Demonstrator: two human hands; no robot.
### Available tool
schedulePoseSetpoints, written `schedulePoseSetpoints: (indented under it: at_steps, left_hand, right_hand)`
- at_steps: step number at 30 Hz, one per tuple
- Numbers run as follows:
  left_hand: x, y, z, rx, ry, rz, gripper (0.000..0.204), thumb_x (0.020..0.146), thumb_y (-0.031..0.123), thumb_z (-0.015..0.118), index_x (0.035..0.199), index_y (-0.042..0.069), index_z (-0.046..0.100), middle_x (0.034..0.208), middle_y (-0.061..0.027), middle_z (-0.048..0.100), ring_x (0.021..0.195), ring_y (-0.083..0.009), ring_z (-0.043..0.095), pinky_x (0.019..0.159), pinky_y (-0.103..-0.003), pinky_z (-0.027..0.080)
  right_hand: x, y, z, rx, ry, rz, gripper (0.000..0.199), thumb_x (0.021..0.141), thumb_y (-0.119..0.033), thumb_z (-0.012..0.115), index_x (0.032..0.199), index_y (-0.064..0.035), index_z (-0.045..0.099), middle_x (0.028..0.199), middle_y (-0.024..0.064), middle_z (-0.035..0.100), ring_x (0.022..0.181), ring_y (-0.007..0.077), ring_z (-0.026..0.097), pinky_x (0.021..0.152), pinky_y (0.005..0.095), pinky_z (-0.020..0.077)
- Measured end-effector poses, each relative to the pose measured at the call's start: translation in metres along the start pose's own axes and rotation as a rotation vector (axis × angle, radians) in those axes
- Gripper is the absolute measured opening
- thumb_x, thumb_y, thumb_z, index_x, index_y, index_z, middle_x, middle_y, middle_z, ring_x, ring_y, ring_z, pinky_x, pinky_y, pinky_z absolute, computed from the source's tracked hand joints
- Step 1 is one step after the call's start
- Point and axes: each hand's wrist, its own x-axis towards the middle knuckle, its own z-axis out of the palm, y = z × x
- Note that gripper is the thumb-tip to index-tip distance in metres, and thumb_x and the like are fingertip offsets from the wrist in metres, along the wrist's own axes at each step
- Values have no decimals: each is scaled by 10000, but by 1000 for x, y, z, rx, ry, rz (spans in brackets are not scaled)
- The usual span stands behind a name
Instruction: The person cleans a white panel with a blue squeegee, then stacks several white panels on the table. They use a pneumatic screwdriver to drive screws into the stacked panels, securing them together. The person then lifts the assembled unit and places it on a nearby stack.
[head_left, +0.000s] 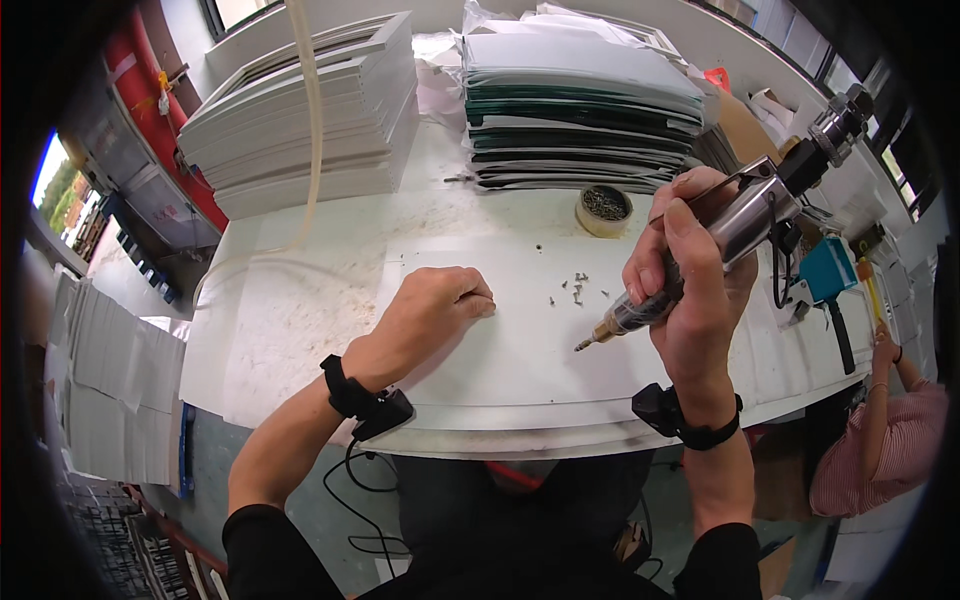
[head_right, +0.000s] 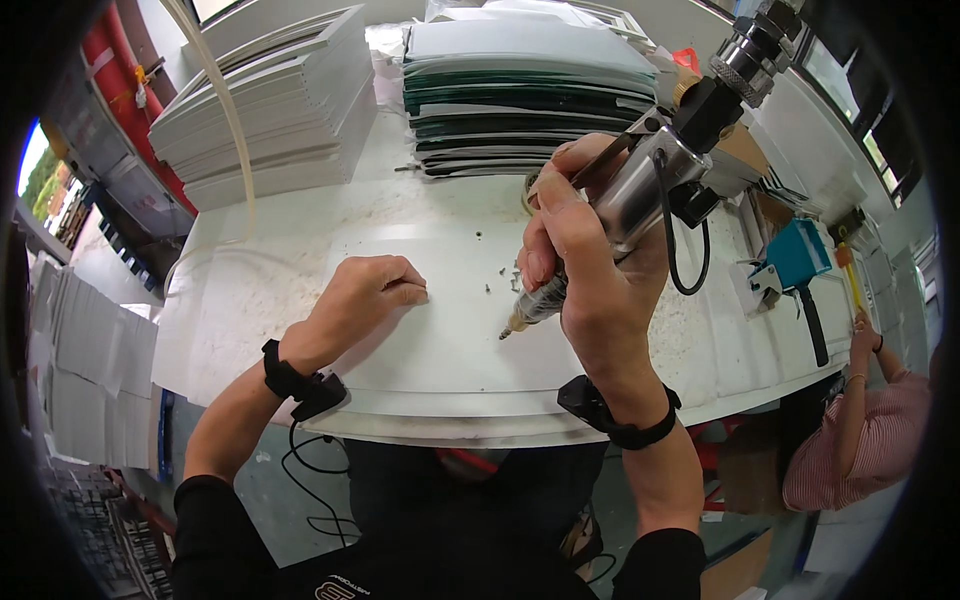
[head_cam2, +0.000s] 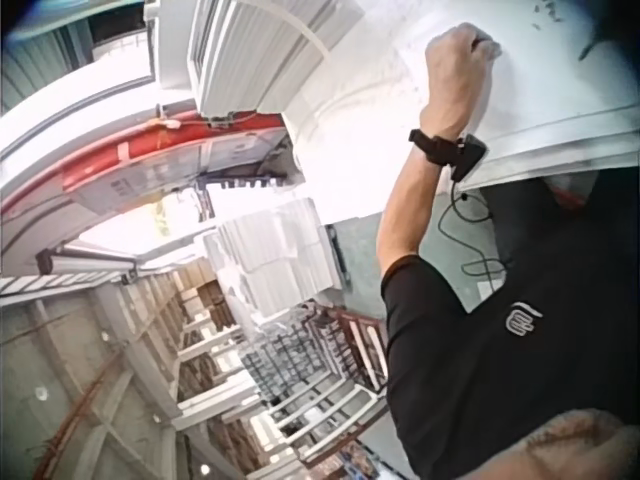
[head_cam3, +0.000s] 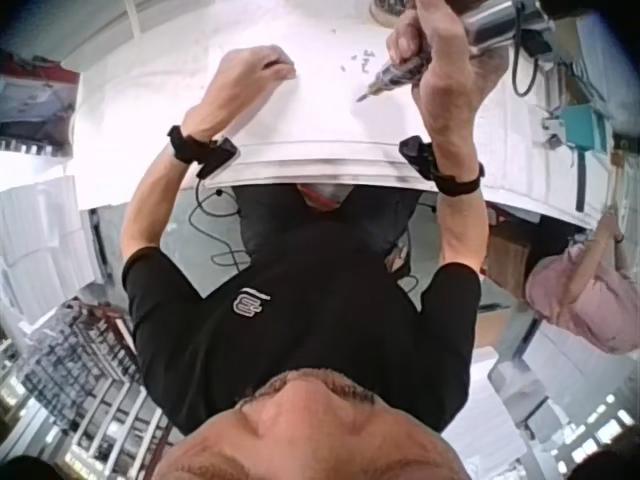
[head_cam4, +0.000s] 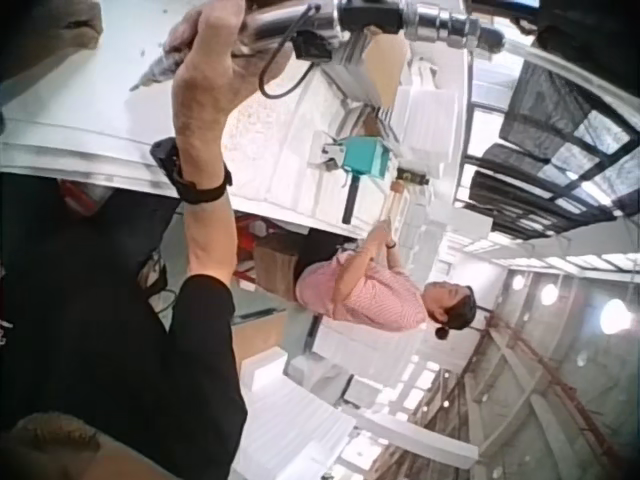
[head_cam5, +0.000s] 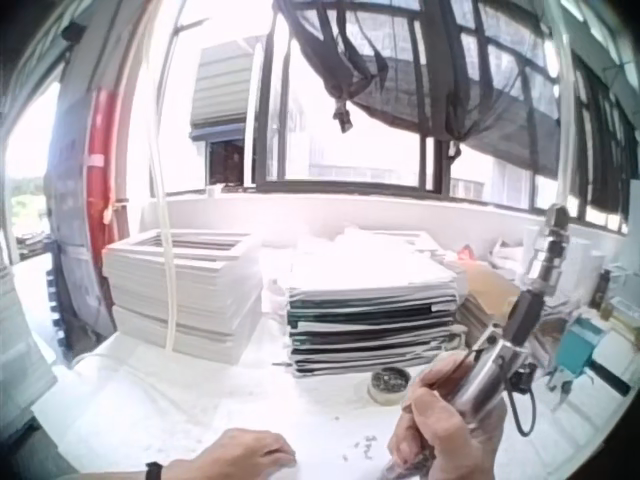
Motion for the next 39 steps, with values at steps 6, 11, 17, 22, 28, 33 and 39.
schedulePoseSetpoints:
  at_steps: [6,11,17,22,28,33,39]
  left_hand:
    - [-1,-13,0,21,68,101,127,926,107,703,958,-12,732,890,-138,737,754,-244,685,720,-330,546]
    - [-40,-6,-22,-228,142,-86,81,964,64,684,1005,-5,680,906,-84,733,801,-138,685,739,-287,560]
    - [-122,4,-30,-891,294,-382,75,999,66,657,1041,13,625,988,-101,720,845,-110,668,770,-267,581]
    - [-161,6,-2,-1235,287,-481,228,1042,192,648,1156,2,597,1025,-114,700,855,-120,672,729,-267,615]
    - [-166,16,9,-1436,279,-491,183,1069,204,595,1120,28,588,944,-58,649,757,-79,615,602,-223,575]
    - [-169,12,9,-1441,266,-465,232,1069,230,601,1159,16,594,968,-71,657,795,-96,624,626,-238,593]
    - [-169,11,10,-1457,244,-453,246,1071,238,601,1171,13,597,974,-75,663,810,-104,634,641,-246,600]
  right_hand:
    - [-1,7,24,21,-14,2,178,998,-148,598,1131,-52,527,946,36,552,528,64,471,469,253,419]
    - [-4,5,42,185,12,1,128,983,-142,625,1028,-58,540,853,44,558,526,90,509,487,277,454]
    - [-14,10,63,335,-175,-13,195,1079,-269,497,1006,-90,469,859,44,524,506,77,432,455,255,434]
    - [-26,5,92,499,-239,9,176,1100,-247,456,1051,-79,476,890,23,505,516,54,387,439,231,424]
    - [-33,10,103,527,-263,18,178,1106,-240,444,1068,-70,475,894,27,502,516,61,386,441,233,424]
    - [-36,14,107,530,-269,21,179,1107,-237,445,1070,-64,474,896,30,502,525,61,386,447,233,420]
    - [-35,15,106,521,-279,11,177,1104,-235,448,1065,-64,472,895,29,499,525,62,384,446,229,417]
